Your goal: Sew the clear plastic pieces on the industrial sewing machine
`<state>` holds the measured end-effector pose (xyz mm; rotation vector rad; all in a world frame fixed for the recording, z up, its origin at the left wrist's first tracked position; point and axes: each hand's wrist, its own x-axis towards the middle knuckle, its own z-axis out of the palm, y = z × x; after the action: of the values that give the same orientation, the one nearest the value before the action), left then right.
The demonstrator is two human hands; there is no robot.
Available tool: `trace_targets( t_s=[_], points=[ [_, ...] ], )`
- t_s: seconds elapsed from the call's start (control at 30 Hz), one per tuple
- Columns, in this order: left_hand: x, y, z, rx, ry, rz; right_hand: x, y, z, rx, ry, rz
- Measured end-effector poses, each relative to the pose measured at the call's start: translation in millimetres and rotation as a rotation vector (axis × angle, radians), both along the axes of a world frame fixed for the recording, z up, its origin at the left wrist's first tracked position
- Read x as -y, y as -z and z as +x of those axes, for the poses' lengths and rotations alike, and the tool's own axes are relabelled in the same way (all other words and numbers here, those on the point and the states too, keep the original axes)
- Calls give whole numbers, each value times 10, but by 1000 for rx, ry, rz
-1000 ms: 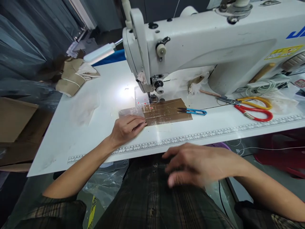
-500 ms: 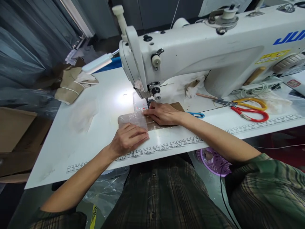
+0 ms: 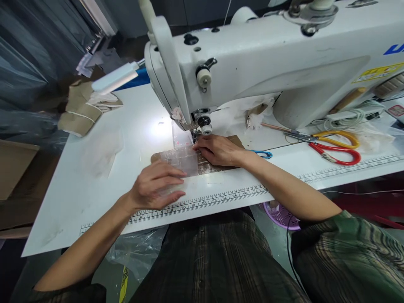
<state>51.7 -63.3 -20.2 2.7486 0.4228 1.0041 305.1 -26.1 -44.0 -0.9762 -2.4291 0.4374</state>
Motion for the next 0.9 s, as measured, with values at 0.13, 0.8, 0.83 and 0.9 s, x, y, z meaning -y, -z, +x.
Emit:
trace_targets(
  t_s=[0.13,0.8,0.83,0.9],
  points=[
    [-247,-59,-64,-89,-122,145,3,-25,45,25,87,-8],
    [-351,165,-56,-96,132,-108,63,-3,70,268,153,35],
    [-353,164,-53,-85,130,-105,60,2,73,276,153,33],
    [-361,155,-50,-70,130,-97,55,19,80,285,149,39]
  ],
)
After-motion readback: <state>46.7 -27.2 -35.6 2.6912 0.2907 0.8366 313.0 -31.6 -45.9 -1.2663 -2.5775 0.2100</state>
